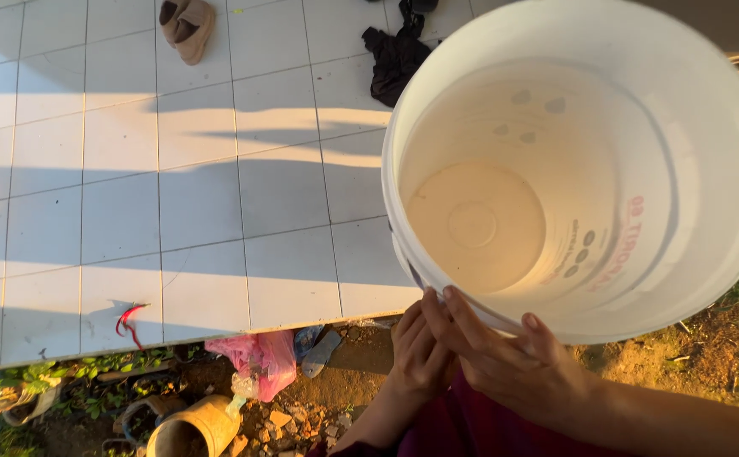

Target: Organizing, stacking, and opening large plastic storage buckets outdoors.

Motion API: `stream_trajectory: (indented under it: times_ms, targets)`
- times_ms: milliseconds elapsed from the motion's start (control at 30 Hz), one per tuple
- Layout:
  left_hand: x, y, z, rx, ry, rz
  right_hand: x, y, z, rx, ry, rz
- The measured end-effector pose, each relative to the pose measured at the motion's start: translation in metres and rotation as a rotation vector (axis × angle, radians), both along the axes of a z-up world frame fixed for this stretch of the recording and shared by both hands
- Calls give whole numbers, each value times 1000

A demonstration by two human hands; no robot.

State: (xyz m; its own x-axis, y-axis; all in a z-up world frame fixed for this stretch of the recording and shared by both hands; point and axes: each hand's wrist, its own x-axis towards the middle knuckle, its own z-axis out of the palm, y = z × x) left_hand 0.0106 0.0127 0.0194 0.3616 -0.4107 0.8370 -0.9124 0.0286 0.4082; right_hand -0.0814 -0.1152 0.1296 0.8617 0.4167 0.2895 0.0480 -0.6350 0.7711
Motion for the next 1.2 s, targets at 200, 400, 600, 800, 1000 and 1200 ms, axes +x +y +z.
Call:
stream_trajectory:
  times_ms: [200,400,600,800,1000,1200]
  targets:
    - [-2,8,2,234,-15,-45,0,-4,12,-23,54,18]
    - [-7,4,-1,56,184,-213,-6,-9,6,99,141,26]
    - [3,5,6,8,175,-229,-3,-12,9,-22,196,31]
    - [12,-7,-14,-9,120,-282,-9,-12,19,14,124,54]
    - [10,-6,-16,-45,103,-259,-15,-18,5,147,93,127]
    - [3,0,-9,-96,31,-148,-11,-9,10,82,55,72]
